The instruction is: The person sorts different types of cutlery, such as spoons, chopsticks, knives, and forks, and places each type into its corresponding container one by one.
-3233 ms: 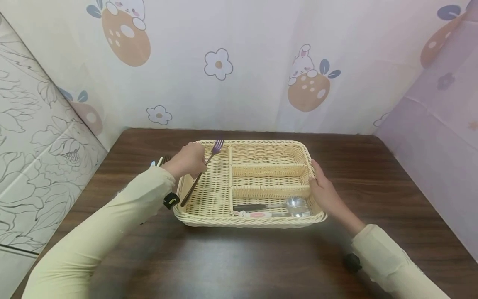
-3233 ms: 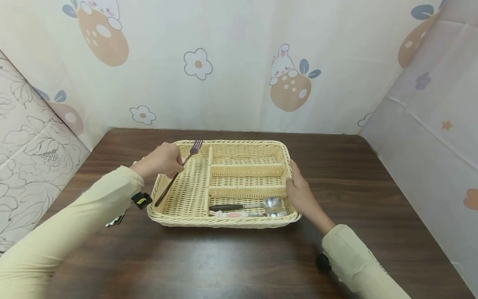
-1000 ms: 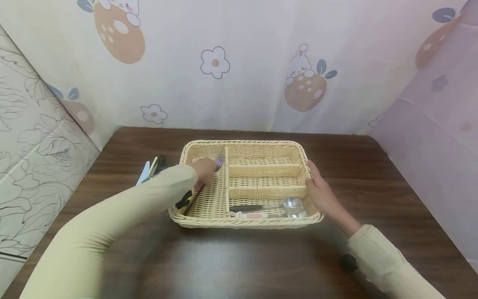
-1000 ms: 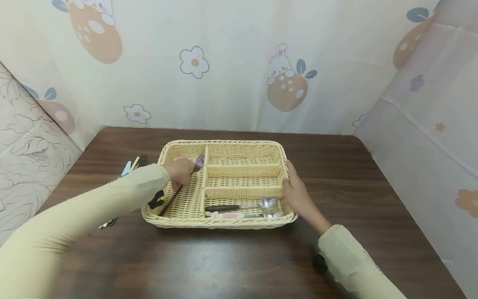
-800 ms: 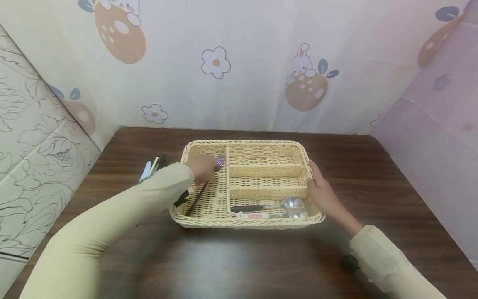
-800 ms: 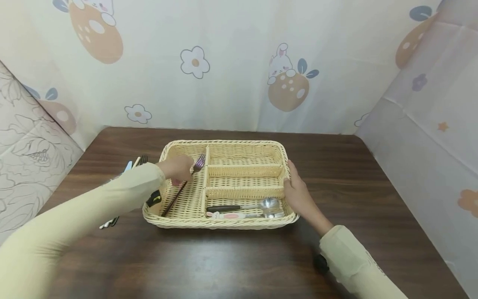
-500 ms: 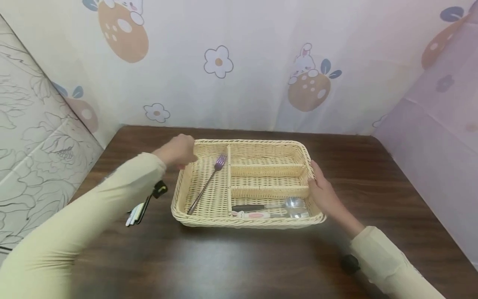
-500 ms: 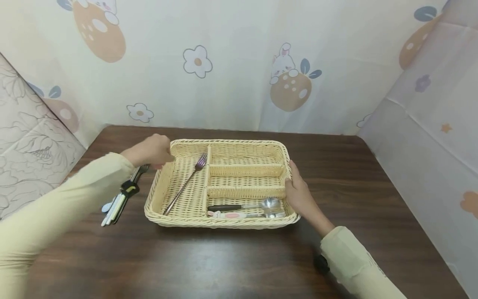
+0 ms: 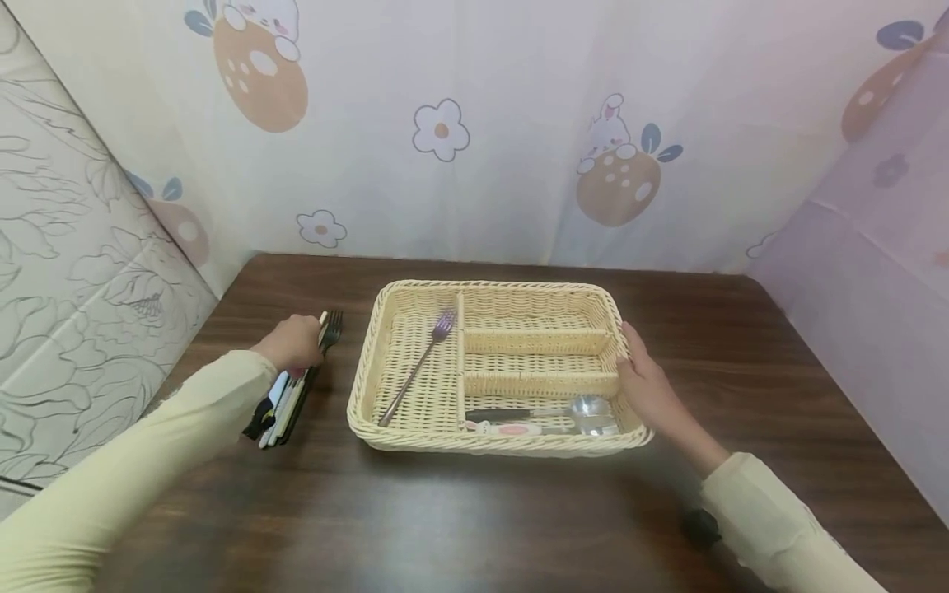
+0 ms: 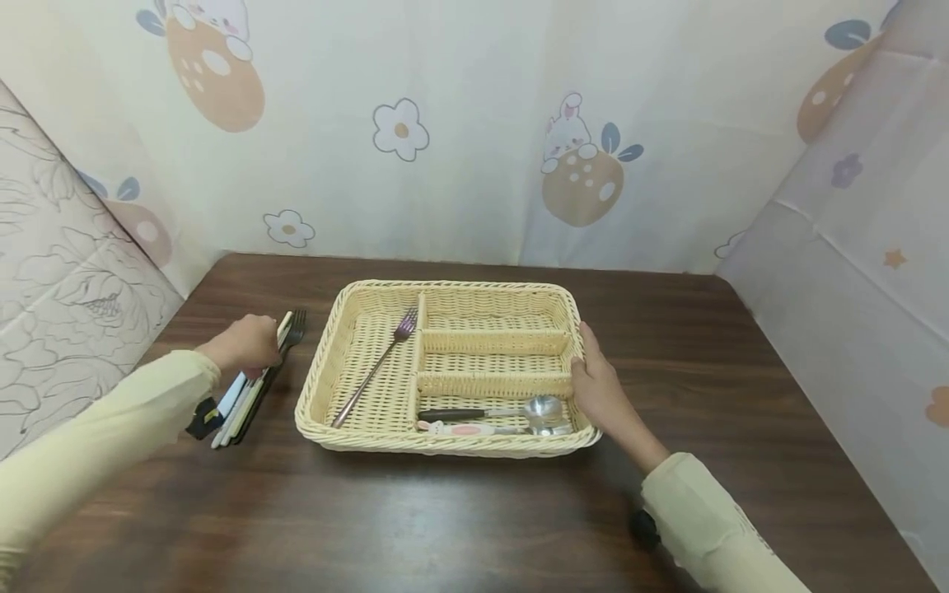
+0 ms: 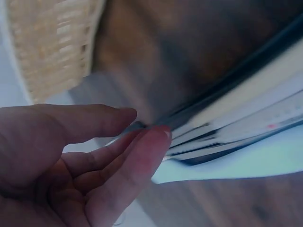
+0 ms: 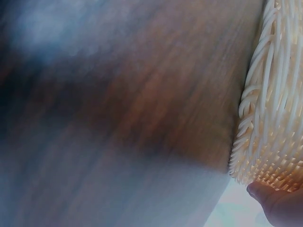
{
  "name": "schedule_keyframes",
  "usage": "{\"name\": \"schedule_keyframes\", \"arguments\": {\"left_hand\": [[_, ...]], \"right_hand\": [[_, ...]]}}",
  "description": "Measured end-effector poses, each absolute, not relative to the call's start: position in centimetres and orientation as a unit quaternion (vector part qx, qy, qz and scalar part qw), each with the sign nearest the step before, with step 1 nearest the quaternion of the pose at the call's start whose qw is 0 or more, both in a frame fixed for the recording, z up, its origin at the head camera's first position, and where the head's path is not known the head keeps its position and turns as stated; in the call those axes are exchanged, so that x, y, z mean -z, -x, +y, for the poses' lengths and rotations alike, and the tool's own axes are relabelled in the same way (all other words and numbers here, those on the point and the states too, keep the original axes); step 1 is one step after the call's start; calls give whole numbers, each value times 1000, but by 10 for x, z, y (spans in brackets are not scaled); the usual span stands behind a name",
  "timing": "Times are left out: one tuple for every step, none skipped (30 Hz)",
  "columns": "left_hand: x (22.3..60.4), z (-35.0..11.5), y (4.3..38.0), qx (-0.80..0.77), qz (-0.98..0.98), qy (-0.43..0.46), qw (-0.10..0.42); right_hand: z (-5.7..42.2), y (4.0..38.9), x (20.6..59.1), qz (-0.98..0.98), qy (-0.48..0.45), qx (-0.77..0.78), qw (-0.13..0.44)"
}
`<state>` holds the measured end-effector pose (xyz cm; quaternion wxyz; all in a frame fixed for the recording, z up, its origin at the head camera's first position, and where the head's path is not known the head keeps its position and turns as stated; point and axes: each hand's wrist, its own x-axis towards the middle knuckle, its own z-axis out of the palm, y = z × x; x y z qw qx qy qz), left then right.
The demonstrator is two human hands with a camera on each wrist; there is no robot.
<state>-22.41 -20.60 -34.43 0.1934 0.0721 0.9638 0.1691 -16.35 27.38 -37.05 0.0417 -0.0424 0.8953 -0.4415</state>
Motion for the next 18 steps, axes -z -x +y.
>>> {"name": "schedule_keyframes", "arguments": {"left_hand": [[348,-207,223,-170,963,-73,196],[352,-208,222,-172,963,-72,196],[355,-209,222,-174,963,-70,196],[357,-210,222,-175,962,-69,196],[359,-211,222,-178,962,-69,196],[361,-212,222,-180,962,-67,196],[362,-212,222,-183,961,-67,196],[363,-212,222,-186,961,-66,195],[364,-212,222,-188,961,-68,192],[365,-212,222,-189,961,-70,188],[365,-212,222,-191,961,-72,184],[365,-211,222,-192,962,-74,178],[365,-210,222,-191,963,-75,173],[366,-209,222,-187,965,-77,169],[367,-208,223,-183,966,-77,166],[367,-207,223,-180,967,-77,164],[367,-206,223,-177,968,-77,163],[367,-205,223,-173,969,-78,161]], "right_hand": [[274,163,370,896,42,441,42],[274,163,371,896,42,441,43],[274,163,371,896,43,440,42],[274,163,371,897,43,439,42],[274,163,371,897,43,438,41],[274,163,371,898,42,436,41],[274,163,371,898,42,436,41],[274,163,372,898,42,435,41],[274,163,372,898,42,435,41],[274,163,372,899,43,435,40],[274,163,372,898,43,435,40],[274,163,371,898,44,436,39],[274,163,371,898,44,437,39],[274,163,371,897,43,438,39],[274,163,371,897,44,438,39],[274,163,371,897,44,439,38],[274,163,372,897,44,439,38],[274,163,372,897,44,439,37]]}}
